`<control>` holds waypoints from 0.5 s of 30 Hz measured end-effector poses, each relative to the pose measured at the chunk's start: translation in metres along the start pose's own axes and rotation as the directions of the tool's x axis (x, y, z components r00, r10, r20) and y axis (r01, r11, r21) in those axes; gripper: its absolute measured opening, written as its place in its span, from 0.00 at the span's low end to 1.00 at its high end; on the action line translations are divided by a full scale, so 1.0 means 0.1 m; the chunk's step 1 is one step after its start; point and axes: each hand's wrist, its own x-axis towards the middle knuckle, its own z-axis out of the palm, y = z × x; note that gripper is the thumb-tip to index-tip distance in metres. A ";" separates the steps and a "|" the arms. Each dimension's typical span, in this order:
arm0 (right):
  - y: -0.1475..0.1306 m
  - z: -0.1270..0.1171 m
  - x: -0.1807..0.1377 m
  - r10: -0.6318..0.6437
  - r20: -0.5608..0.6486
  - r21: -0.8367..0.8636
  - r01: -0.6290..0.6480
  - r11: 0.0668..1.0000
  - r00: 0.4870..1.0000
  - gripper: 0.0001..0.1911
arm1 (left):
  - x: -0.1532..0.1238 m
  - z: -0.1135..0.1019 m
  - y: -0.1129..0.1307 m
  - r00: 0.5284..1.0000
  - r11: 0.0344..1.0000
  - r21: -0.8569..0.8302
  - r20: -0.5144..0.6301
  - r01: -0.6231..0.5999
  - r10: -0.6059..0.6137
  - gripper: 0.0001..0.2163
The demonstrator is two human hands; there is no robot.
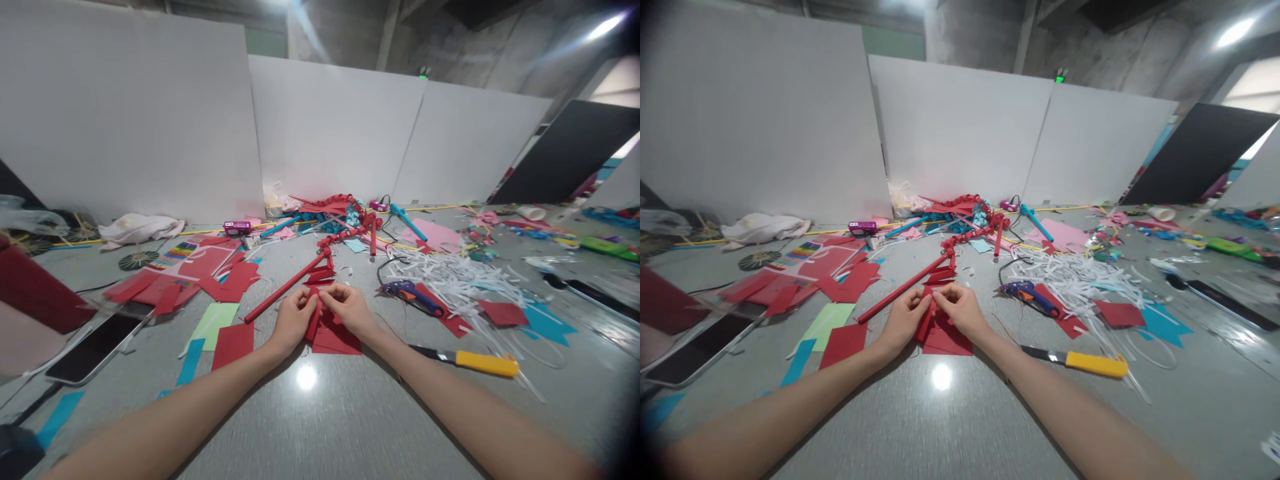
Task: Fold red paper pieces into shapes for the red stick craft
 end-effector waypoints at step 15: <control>-0.05 0.02 -0.01 -0.044 -0.018 -0.006 0.044 0.999 0.999 0.19 | 0.00 0.01 -0.05 0.999 1.000 0.000 0.045 -0.015 0.015 0.15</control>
